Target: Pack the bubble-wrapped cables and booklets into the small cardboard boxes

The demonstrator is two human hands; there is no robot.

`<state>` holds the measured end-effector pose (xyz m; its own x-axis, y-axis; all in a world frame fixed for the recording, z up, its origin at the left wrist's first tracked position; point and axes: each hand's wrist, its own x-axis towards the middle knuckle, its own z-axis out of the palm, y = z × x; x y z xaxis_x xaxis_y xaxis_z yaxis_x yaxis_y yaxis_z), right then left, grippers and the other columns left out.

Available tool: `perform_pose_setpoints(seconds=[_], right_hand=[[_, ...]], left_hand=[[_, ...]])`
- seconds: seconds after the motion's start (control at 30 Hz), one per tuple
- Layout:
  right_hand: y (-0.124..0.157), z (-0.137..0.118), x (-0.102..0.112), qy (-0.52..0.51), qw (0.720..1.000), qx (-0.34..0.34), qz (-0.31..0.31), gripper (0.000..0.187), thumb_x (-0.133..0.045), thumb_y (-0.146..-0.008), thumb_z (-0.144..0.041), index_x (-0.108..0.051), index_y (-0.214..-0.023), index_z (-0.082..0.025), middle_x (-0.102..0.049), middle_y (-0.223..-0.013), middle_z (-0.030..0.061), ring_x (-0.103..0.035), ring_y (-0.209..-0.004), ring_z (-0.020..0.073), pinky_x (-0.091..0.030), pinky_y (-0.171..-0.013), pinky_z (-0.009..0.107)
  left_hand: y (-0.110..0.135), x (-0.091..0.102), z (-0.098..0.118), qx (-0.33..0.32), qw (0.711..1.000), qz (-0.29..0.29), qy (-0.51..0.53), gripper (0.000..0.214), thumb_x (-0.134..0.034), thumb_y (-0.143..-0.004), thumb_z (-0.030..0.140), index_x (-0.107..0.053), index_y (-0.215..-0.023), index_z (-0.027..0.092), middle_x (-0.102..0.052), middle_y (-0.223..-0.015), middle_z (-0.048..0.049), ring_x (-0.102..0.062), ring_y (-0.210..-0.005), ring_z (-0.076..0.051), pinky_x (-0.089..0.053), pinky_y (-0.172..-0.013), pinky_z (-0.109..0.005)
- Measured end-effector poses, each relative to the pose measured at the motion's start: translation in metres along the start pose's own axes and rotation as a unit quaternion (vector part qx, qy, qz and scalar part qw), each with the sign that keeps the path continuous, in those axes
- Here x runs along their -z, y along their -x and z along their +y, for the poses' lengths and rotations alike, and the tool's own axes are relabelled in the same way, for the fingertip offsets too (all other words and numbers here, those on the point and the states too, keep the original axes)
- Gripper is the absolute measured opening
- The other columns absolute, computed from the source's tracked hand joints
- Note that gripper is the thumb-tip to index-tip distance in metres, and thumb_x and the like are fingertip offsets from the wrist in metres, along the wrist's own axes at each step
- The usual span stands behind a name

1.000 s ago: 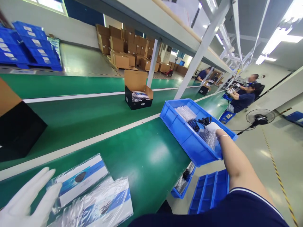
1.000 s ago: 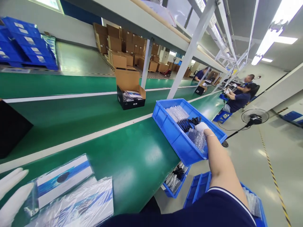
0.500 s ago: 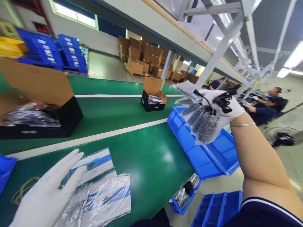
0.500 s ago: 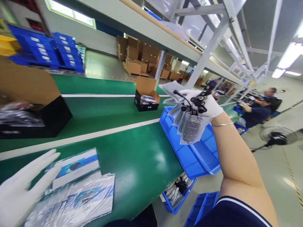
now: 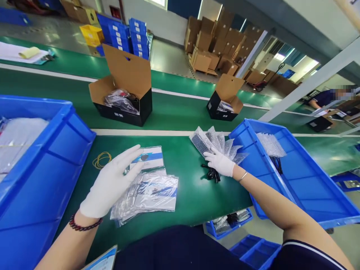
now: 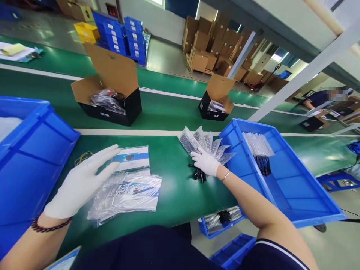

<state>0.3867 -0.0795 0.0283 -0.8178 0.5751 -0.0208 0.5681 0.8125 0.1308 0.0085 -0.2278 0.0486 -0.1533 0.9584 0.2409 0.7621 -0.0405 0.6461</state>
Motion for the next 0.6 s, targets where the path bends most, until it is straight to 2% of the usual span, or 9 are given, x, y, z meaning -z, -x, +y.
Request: perform_pose_setpoints(seconds=[0.1, 0.17, 0.23, 0.33, 0.4, 0.47, 0.5, 0.53, 0.6], right_hand=[[0.02, 0.003, 0.008, -0.044, 0.99, 0.062, -0.115, 0.041, -0.073, -0.067, -0.018, -0.073, -0.108, -0.026, -0.063, -0.126, 0.0093, -0.05, -0.125, 0.0294, -0.033, -0.11, 0.054], [0.022, 0.006, 0.019, -0.082, 0.983, 0.063, -0.151, 0.042, -0.071, -0.073, -0.025, -0.071, -0.115, -0.021, -0.062, -0.128, 0.011, -0.053, -0.123, 0.029, -0.037, -0.108, 0.049], [0.015, 0.009, 0.024, -0.076, 0.991, 0.004, -0.108, 0.041, -0.059, -0.083, -0.021, -0.066, -0.123, -0.018, -0.06, -0.133, 0.0123, -0.056, -0.119, 0.0264, -0.043, -0.103, 0.043], [-0.004, 0.015, 0.017, 0.029, 0.997, -0.072, -0.025, 0.047, -0.054, -0.081, -0.008, -0.062, -0.127, -0.013, -0.053, -0.142, 0.0184, -0.049, -0.126, 0.0318, -0.041, -0.101, 0.047], [-0.017, 0.02, 0.007, 0.064, 0.995, -0.067, -0.033, 0.042, -0.052, -0.082, -0.005, -0.066, -0.12, -0.014, -0.059, -0.135, 0.0173, -0.051, -0.123, 0.032, -0.04, -0.099, 0.047], [-0.029, 0.022, 0.0, 0.063, 0.995, -0.073, -0.026, 0.034, -0.048, -0.087, -0.007, -0.07, -0.112, -0.016, -0.069, -0.117, 0.0134, -0.059, -0.109, 0.0285, -0.042, -0.091, 0.041], [-0.035, 0.02, -0.001, 0.06, 0.994, -0.086, -0.004, 0.033, -0.047, -0.089, -0.009, -0.071, -0.11, -0.017, -0.072, -0.109, 0.0124, -0.061, -0.102, 0.0273, -0.043, -0.086, 0.039], [-0.041, 0.014, -0.001, 0.057, 0.993, -0.097, 0.031, 0.032, -0.046, -0.091, -0.011, -0.072, -0.108, -0.018, -0.073, -0.102, 0.0119, -0.062, -0.096, 0.0268, -0.043, -0.082, 0.038], [-0.054, -0.006, 0.003, 0.042, 0.987, -0.095, 0.124, 0.034, -0.043, -0.093, -0.013, -0.072, -0.109, -0.019, -0.073, -0.099, 0.0114, -0.062, -0.091, 0.0264, -0.043, -0.078, 0.038]], left_hand=[[-0.006, -0.007, 0.005, 0.012, 0.999, -0.032, 0.021, 0.049, -0.048, -0.09, 0.053, -0.066, -0.127, 0.026, -0.056, -0.143, -0.0017, -0.052, -0.133, -0.029, -0.037, -0.117, -0.044], [-0.009, -0.013, 0.012, 0.014, 0.998, -0.047, 0.037, 0.05, -0.048, -0.09, 0.054, -0.066, -0.127, 0.026, -0.056, -0.143, -0.0024, -0.051, -0.133, -0.029, -0.037, -0.117, -0.044], [-0.01, -0.016, 0.019, 0.006, 0.996, -0.065, 0.054, 0.051, -0.048, -0.09, 0.056, -0.066, -0.128, 0.026, -0.056, -0.143, -0.0026, -0.051, -0.133, -0.029, -0.038, -0.116, -0.044], [-0.012, -0.015, 0.027, -0.008, 0.991, -0.1, 0.086, 0.055, -0.048, -0.09, 0.059, -0.065, -0.13, 0.025, -0.057, -0.143, -0.0032, -0.051, -0.133, -0.028, -0.037, -0.117, -0.044], [-0.015, -0.012, 0.029, 0.001, 0.985, -0.12, 0.121, 0.057, -0.052, -0.087, 0.06, -0.065, -0.129, 0.025, -0.058, -0.141, -0.004, -0.05, -0.134, -0.029, -0.033, -0.119, -0.045], [-0.021, -0.013, 0.029, 0.048, 0.97, -0.132, 0.199, 0.057, -0.061, -0.082, 0.059, -0.067, -0.126, 0.024, -0.058, -0.141, -0.0058, -0.049, -0.134, -0.03, -0.032, -0.119, -0.046], [-0.024, -0.017, 0.029, 0.094, 0.949, -0.14, 0.266, 0.057, -0.065, -0.079, 0.058, -0.066, -0.125, 0.024, -0.058, -0.141, -0.0073, -0.051, -0.132, -0.031, -0.035, -0.117, -0.048], [-0.028, -0.024, 0.029, 0.154, 0.912, -0.156, 0.348, 0.057, -0.069, -0.077, 0.057, -0.066, -0.124, 0.024, -0.059, -0.14, -0.0094, -0.055, -0.128, -0.032, -0.04, -0.113, -0.05], [-0.035, -0.048, 0.033, 0.281, 0.782, -0.215, 0.513, 0.055, -0.074, -0.076, 0.055, -0.064, -0.12, 0.022, -0.062, -0.134, -0.0143, -0.064, -0.115, -0.033, -0.051, -0.099, -0.053]])
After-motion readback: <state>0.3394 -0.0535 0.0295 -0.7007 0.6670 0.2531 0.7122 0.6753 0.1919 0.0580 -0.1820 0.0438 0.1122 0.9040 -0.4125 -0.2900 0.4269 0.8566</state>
